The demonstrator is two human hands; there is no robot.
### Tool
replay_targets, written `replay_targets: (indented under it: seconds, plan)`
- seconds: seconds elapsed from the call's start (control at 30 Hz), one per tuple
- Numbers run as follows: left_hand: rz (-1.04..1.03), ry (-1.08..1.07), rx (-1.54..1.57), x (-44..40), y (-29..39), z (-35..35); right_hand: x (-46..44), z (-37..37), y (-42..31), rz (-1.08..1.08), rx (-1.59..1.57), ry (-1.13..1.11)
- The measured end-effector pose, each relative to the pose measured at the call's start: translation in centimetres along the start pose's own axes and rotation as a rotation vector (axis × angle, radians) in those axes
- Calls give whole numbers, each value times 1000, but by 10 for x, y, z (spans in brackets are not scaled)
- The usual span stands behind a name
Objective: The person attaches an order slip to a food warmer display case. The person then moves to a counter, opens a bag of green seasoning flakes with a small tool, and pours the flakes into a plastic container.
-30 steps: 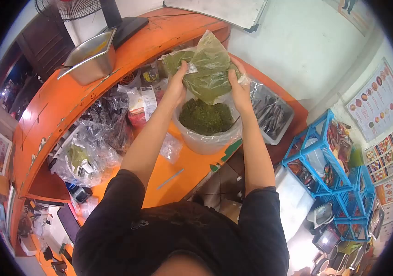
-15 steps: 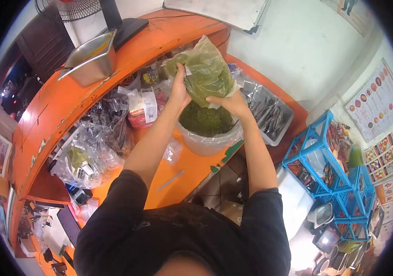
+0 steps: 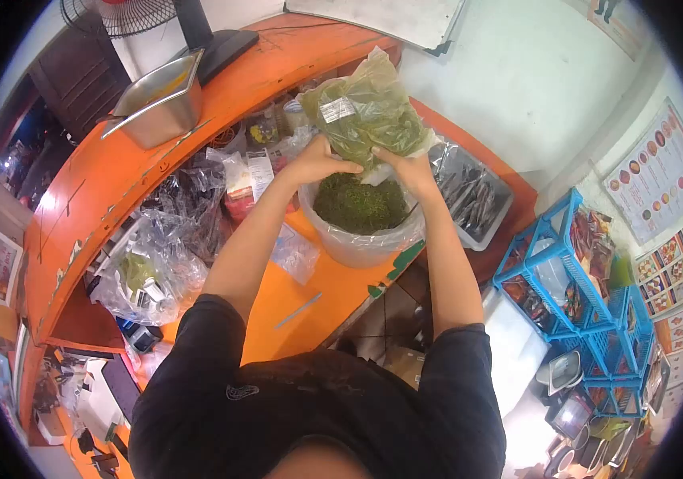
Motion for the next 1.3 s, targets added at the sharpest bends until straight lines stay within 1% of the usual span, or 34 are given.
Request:
replay_targets:
  seconds: [0.07,0.13,0.23,0.27,0.37,0.43,0.47,0.57,0.67,0.73,0.87,0.97,1.03,1.13,1.17,1.27,1.3]
  plan:
    - [141,-28,5,1,-1,3,2,4,-1,2,-20,-45]
    - [104,22,-44,1,-10,5,4,8,0,14,-40,-84]
    - [90,140,-50,3,-16,-1,8,9,-5,-76,-122,-166]
    - [92,186,-42,5,-15,-5,8,9,-5,-69,-109,-161]
    - [41,219,-35,8,-12,-11,7,6,-1,-72,-82,-137]
    - [89,67,-32,7,-11,-8,6,7,4,-101,-78,-105]
    - [113,-9,-31,7,-5,-7,5,9,7,-95,-128,-99]
    - [191,14,216,7,18,-5,5,11,11,-81,-239,-92]
    - [262,51,283,1,28,-6,8,5,5,-74,-250,-129]
    - [226,68,333,-3,19,-12,5,1,4,-71,-225,-170]
    - [126,16,335,-3,13,-16,3,8,-7,-137,-152,-120]
    - [46,15,218,-3,8,-11,0,15,-9,-139,-173,-66]
    - [58,103,238,-5,5,-10,-1,19,-2,-111,-204,-68]
    - [41,209,206,-9,2,-14,5,14,-12,-24,-63,-106]
    - [30,240,185,-9,1,-15,5,14,-13,-43,-35,-98]
    - [3,213,296,-8,6,-19,1,16,-13,-69,-34,-58]
    - [68,125,280,-9,10,-18,-2,17,-9,-61,-90,-34]
Point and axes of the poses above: each hand's wrist, its own x-axis away from the middle knuckle, its own z-axis out of the back of the hand, y = z × x, the point moved 2 cm from there along -x, towards the middle knuckle, and after that the axes turned 6 degrees about -z, right-handed, at the moved point
